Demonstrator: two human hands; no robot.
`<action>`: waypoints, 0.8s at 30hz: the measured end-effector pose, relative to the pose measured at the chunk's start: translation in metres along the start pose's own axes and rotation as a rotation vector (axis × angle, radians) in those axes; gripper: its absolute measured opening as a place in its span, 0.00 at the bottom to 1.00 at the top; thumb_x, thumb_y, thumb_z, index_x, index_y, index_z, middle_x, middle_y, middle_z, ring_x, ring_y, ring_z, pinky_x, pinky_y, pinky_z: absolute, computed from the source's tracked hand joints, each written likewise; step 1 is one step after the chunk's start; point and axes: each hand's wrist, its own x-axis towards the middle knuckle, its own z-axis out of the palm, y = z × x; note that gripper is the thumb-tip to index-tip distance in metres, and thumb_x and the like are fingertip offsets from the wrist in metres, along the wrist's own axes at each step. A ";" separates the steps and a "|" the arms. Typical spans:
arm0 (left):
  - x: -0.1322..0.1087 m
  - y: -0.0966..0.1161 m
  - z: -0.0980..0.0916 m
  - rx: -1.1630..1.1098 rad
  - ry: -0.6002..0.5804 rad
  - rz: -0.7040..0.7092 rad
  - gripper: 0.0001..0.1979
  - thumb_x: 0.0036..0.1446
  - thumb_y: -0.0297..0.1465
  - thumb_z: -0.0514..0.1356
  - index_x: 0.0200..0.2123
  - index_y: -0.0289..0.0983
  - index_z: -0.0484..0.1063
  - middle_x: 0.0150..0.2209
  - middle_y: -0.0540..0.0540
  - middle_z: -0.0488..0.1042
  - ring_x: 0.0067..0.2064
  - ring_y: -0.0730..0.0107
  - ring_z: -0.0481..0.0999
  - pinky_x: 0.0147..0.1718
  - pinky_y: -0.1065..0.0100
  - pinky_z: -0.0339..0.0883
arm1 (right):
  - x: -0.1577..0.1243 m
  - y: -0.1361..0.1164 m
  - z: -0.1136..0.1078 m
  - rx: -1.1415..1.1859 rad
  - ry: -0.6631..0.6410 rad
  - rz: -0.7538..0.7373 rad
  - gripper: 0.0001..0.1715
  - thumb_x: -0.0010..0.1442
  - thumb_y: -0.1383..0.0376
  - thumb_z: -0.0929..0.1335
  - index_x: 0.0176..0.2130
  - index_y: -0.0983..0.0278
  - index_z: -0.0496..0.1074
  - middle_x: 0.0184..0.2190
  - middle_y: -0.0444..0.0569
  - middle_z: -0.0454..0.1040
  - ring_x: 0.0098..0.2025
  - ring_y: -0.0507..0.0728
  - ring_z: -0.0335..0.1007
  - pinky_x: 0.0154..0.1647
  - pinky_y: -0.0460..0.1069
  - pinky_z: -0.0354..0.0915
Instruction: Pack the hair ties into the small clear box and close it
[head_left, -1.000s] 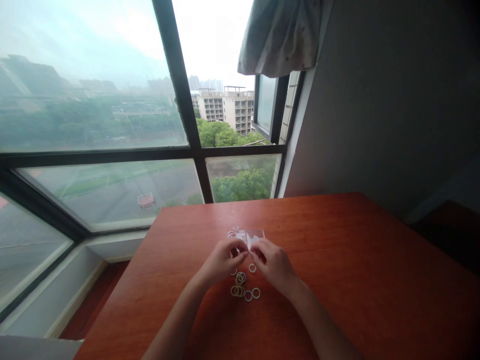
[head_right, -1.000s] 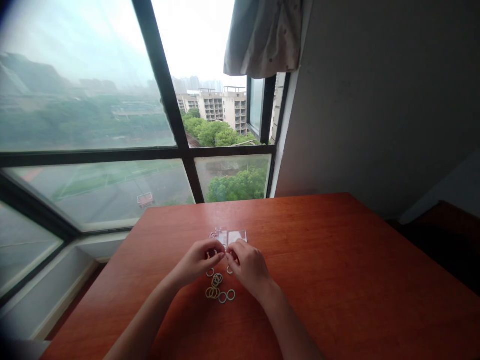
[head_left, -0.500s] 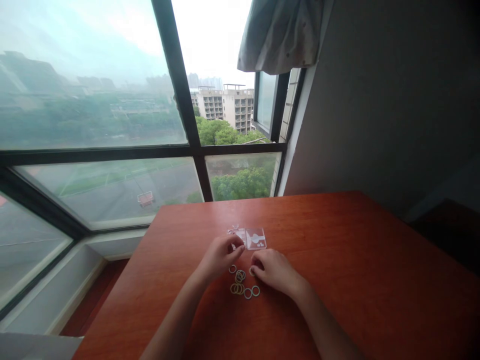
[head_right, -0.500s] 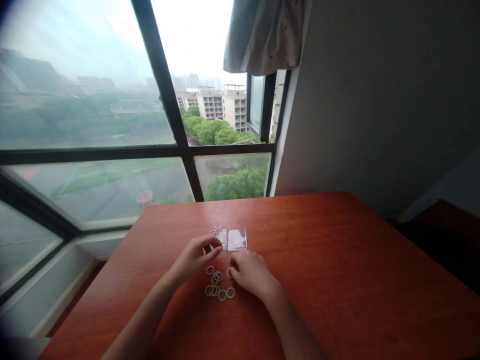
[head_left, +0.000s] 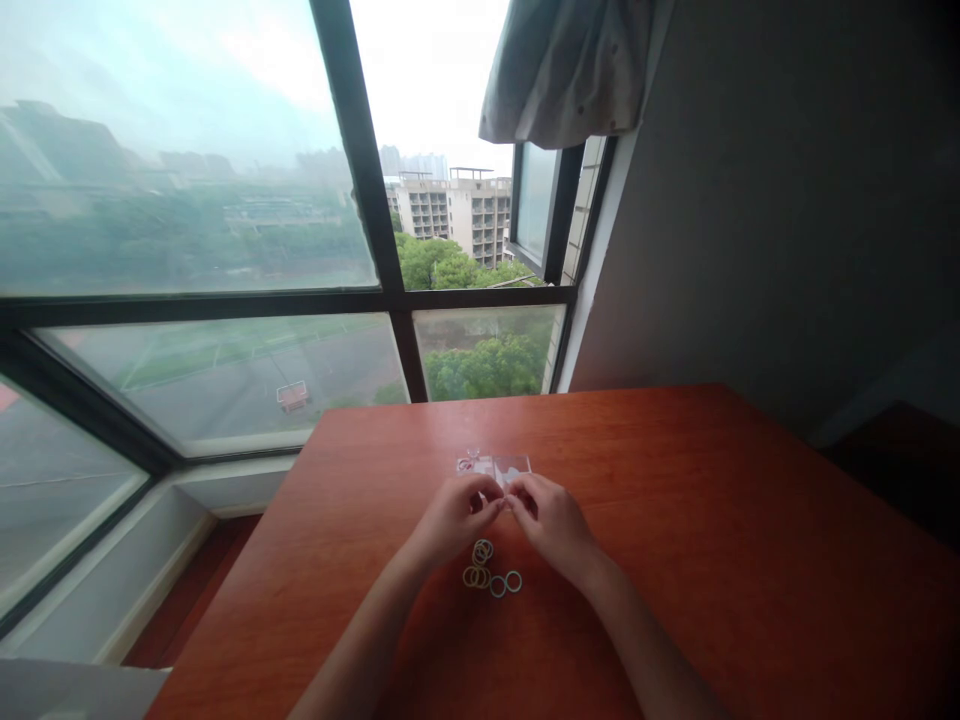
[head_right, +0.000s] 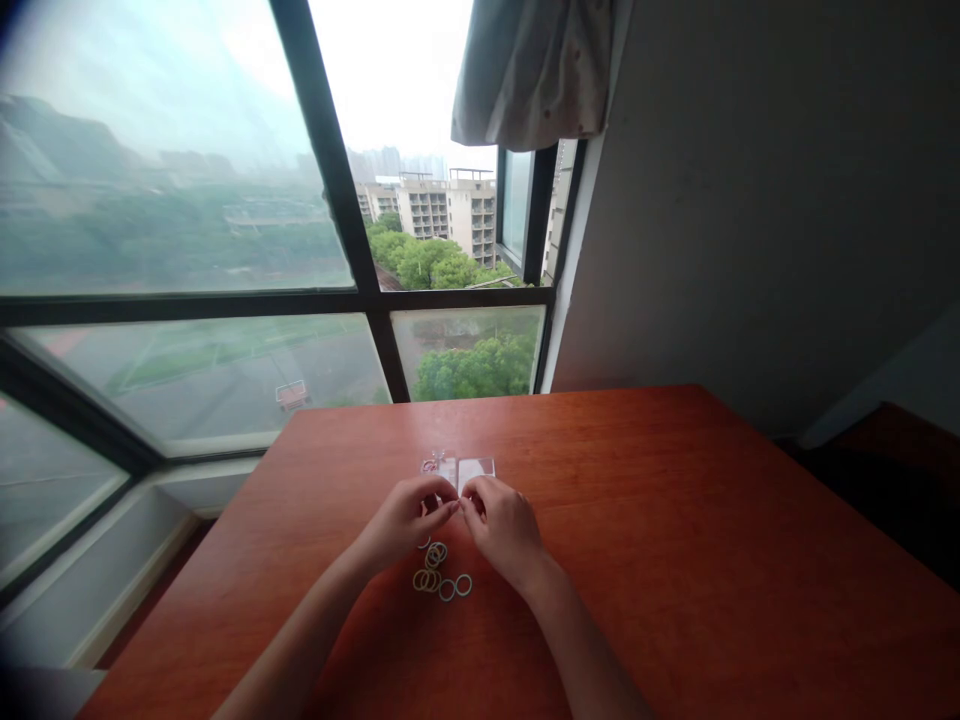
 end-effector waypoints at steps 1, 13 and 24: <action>0.000 0.000 0.001 -0.002 0.012 -0.001 0.08 0.57 0.33 0.58 0.30 0.34 0.75 0.26 0.49 0.73 0.27 0.75 0.66 0.27 0.74 0.59 | 0.000 0.000 0.000 0.015 0.008 -0.002 0.04 0.61 0.65 0.65 0.35 0.62 0.71 0.31 0.47 0.76 0.32 0.54 0.70 0.34 0.46 0.59; -0.001 -0.017 -0.007 0.345 0.285 -0.037 0.07 0.59 0.33 0.56 0.33 0.39 0.74 0.32 0.49 0.73 0.29 0.72 0.69 0.30 0.72 0.60 | -0.001 0.004 -0.012 0.081 -0.183 0.024 0.06 0.58 0.68 0.66 0.31 0.63 0.74 0.26 0.44 0.75 0.28 0.52 0.68 0.30 0.44 0.59; -0.003 -0.025 -0.018 0.415 0.293 -0.062 0.09 0.60 0.34 0.55 0.36 0.40 0.74 0.33 0.48 0.74 0.31 0.70 0.71 0.30 0.70 0.61 | -0.013 0.005 -0.020 0.066 -0.514 0.038 0.11 0.44 0.70 0.72 0.32 0.59 0.78 0.22 0.38 0.72 0.24 0.49 0.66 0.24 0.42 0.54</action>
